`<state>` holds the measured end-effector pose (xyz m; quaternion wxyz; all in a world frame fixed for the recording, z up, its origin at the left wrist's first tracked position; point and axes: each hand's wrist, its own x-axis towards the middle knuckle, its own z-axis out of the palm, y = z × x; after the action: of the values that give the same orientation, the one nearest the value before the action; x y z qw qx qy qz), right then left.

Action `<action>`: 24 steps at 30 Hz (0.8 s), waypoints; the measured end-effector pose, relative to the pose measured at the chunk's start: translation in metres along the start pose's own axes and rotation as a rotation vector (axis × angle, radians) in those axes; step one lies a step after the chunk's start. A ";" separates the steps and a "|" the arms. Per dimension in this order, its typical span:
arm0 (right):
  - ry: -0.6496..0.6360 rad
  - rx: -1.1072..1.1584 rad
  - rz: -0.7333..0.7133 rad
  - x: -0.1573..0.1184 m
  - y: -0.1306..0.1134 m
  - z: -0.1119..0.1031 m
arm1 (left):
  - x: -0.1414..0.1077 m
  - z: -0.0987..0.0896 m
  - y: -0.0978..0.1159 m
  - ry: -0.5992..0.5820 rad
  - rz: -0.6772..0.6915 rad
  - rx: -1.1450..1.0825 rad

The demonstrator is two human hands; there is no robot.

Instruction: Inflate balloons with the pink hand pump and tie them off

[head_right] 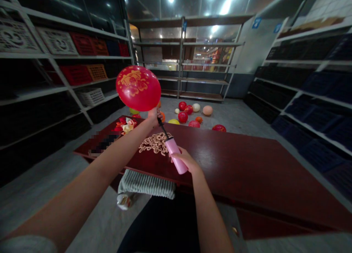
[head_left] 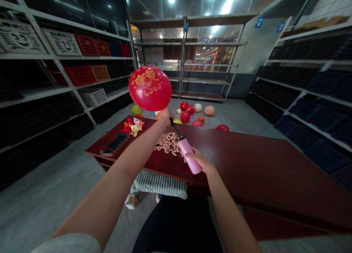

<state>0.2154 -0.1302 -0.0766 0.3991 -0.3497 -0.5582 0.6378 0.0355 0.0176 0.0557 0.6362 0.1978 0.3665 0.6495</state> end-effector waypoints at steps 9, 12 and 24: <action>-0.110 0.023 -0.005 -0.001 -0.005 0.001 | -0.015 0.005 0.058 0.092 0.206 0.028; -0.133 0.069 -0.043 -0.003 0.000 -0.006 | -0.023 0.021 0.049 0.008 0.238 0.039; 0.005 0.277 -0.037 -0.002 0.009 -0.010 | -0.051 0.046 -0.069 -0.266 -0.075 0.190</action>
<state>0.2242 -0.1284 -0.0866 0.4566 -0.2826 -0.4701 0.7005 0.1216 -0.0273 0.0468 0.6812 0.3275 0.3460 0.5559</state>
